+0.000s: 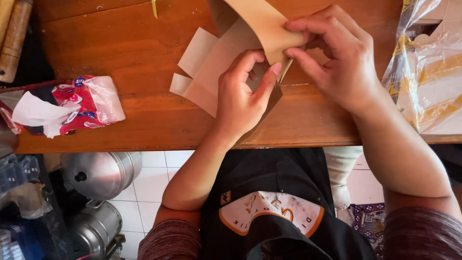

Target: The person folds a flat cardboard piece into a small box shape on a wooden table. They fold the side flaps, tuck tabs into slots, and wipe the interior with a tissue before placing the finished box on the table.

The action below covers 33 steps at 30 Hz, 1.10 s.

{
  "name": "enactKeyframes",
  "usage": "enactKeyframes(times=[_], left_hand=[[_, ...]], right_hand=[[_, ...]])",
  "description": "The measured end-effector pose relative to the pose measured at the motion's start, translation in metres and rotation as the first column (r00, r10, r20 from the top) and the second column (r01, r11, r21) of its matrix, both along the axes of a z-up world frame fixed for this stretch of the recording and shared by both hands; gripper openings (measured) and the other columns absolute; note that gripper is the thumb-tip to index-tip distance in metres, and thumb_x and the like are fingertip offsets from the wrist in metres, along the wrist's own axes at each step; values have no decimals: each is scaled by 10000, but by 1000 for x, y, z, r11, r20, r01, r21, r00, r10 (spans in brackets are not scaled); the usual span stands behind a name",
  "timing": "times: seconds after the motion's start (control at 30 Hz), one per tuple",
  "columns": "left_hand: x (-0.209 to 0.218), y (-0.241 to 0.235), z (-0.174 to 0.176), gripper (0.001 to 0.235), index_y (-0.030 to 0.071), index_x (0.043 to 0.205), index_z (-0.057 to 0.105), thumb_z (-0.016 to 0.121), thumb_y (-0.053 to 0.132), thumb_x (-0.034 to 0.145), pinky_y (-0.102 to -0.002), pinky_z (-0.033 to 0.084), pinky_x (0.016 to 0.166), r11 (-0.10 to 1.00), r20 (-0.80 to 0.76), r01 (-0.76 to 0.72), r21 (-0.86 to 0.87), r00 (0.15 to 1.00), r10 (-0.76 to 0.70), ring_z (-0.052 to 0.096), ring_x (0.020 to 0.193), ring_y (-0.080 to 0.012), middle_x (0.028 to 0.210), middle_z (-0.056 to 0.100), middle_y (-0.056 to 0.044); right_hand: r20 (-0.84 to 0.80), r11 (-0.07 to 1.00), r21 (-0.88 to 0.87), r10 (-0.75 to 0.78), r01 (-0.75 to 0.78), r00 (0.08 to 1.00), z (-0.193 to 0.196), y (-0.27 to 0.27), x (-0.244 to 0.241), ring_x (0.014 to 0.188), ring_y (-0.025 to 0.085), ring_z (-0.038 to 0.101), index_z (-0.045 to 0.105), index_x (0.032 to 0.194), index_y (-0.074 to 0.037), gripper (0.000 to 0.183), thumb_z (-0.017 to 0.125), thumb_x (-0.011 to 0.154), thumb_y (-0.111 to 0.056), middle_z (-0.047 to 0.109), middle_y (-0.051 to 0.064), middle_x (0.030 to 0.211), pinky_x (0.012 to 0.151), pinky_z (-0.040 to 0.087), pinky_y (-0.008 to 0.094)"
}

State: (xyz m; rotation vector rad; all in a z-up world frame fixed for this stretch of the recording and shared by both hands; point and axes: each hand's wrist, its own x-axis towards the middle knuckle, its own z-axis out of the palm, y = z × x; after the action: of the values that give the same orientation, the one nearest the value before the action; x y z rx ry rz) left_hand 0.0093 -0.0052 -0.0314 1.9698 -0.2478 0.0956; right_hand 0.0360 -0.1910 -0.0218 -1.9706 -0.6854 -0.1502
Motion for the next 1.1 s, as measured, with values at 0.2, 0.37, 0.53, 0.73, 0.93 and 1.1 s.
enactKeyframes(times=[0.2, 0.37, 0.53, 0.73, 0.93, 1.1], left_hand=[[1, 4, 2, 153, 82, 941, 568, 590, 233, 950, -296, 472, 728, 1000, 2, 14, -25, 1000, -14, 570, 791, -167, 910, 623, -13], [-1, 4, 2, 157, 79, 929, 579, 608, 230, 954, -254, 498, 766, 991, -59, 44, -129, 997, -52, 586, 768, -133, 863, 627, -3], [0, 6, 10, 144, 72, 934, 608, 621, 214, 950, -264, 514, 779, 994, -18, 56, -96, 998, -58, 624, 790, -142, 877, 651, -21], [-5, 3, -3, 99, 60, 1030, 652, 678, 111, 949, -231, 551, 810, 992, 96, -37, -122, 994, 49, 668, 832, -88, 935, 715, -19], [-4, 7, -14, 176, 24, 1083, 690, 727, 43, 913, -238, 572, 765, 982, 82, -36, -186, 995, 52, 668, 781, -103, 925, 737, -73], [-3, 12, -12, 160, 26, 1093, 686, 687, 72, 940, -233, 568, 718, 979, 24, -35, -202, 999, 41, 640, 693, -103, 772, 690, -59]], right_hand=[[167, 997, -60, -32, 42, 985, -1, -1, 1, 953, 315, 588, 605, 1239, 158, 207, 710, 1064, 121, 577, 282, 1131, 843, 572, 369], [172, 997, -82, 21, -7, 985, -4, -7, 4, 905, 296, 586, 641, 1233, 149, 245, 745, 1066, 2, 589, 260, 1066, 816, 549, 353], [111, 999, 1, -34, 34, 993, -5, -1, 2, 884, 284, 605, 628, 1195, 147, 256, 800, 1034, 47, 630, 266, 1104, 826, 537, 351], [-267, 983, 179, 16, 33, 964, 7, -10, 2, 965, 297, 702, 590, 1244, 187, 252, 695, 1021, 135, 666, 285, 1066, 909, 568, 303], [-331, 965, 260, 57, 33, 942, -4, -1, 2, 944, 293, 696, 488, 1306, 148, 336, 661, 1020, 168, 624, 245, 1009, 928, 574, 314], [-229, 994, 112, 15, 11, 973, -2, -2, 4, 931, 236, 700, 539, 1287, 151, 310, 699, 1024, 116, 685, 192, 986, 895, 561, 288]])
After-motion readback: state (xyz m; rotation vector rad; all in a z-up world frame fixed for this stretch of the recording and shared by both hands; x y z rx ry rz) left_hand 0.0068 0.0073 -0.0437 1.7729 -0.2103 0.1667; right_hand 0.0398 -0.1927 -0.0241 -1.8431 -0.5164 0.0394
